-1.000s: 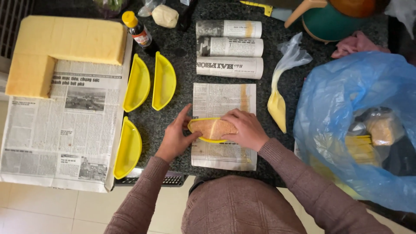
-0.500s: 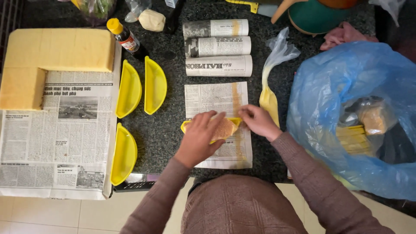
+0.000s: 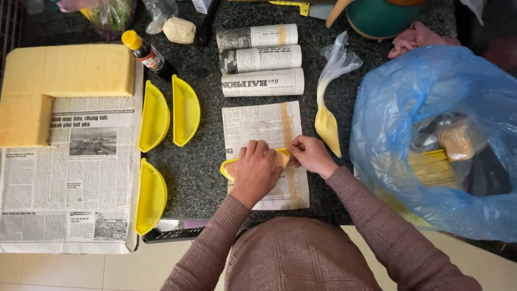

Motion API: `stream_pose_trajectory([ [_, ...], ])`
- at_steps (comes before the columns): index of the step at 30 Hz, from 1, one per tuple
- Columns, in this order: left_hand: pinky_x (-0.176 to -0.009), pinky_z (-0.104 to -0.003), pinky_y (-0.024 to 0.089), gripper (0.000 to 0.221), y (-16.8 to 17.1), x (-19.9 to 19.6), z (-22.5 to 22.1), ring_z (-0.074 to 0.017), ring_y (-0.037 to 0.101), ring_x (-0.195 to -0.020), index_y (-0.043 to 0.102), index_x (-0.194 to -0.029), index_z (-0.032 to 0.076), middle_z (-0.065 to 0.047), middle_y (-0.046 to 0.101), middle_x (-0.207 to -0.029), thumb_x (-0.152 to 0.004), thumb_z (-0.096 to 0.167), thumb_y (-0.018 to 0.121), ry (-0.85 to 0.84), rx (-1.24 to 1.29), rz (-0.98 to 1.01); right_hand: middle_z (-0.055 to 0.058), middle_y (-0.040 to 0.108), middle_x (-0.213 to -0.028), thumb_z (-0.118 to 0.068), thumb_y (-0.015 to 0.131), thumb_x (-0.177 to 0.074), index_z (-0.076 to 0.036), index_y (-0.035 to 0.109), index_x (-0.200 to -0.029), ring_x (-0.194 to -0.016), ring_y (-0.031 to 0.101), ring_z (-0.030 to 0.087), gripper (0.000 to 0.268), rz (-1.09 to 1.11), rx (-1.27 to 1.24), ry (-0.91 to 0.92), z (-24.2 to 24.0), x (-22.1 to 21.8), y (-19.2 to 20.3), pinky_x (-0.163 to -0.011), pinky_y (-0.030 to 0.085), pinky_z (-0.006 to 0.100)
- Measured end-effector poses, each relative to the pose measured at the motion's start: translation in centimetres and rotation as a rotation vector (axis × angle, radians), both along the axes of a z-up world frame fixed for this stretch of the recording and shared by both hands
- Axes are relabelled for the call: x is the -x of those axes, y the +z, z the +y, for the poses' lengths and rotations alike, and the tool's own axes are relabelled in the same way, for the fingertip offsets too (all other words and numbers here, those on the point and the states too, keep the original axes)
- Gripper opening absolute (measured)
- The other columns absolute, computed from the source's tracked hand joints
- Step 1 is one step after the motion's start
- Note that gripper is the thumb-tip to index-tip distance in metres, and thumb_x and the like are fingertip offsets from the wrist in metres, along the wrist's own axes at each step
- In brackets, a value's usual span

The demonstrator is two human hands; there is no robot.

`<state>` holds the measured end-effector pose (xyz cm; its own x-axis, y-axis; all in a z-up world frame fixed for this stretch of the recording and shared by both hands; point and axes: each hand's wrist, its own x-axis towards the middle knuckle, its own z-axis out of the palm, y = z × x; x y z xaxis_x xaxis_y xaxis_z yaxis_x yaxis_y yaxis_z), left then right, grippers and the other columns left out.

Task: Piping cream onto sponge cake slices and rolling them in newspaper for packaging.

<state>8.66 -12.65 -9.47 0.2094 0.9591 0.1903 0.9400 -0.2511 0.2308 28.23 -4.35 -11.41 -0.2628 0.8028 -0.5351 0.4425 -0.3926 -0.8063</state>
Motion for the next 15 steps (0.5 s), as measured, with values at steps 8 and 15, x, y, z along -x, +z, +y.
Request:
stream_pose_trajectory([
  [8,-0.076,-0.038,0.056,0.008,-1.9,-1.8,-0.2,-0.0275,0.066,-0.083,0.070,-0.096,0.016,-0.005,0.057,-0.089,-0.097,0.021,0.076,-0.037,-0.284,0.080,0.022,0.084,-0.084,-0.009,0.076,-0.105,0.006,0.081,-0.107,-0.065,0.084,0.028,0.016,0.031,0.047,-0.025,0.0,-0.3,0.3,-0.060,0.074,0.037],
  [15,-0.079,-0.042,0.056,0.011,-1.4,-2.0,0.5,-0.0294,0.070,-0.090,0.080,-0.098,0.014,-0.007,0.066,-0.092,-0.092,0.022,0.075,-0.062,-0.115,0.125,0.024,0.084,-0.088,-0.011,0.078,-0.106,0.009,0.080,-0.111,-0.070,0.085,0.030,0.021,0.085,0.070,-0.043,-0.1,-0.6,0.0,-0.066,0.075,0.040],
])
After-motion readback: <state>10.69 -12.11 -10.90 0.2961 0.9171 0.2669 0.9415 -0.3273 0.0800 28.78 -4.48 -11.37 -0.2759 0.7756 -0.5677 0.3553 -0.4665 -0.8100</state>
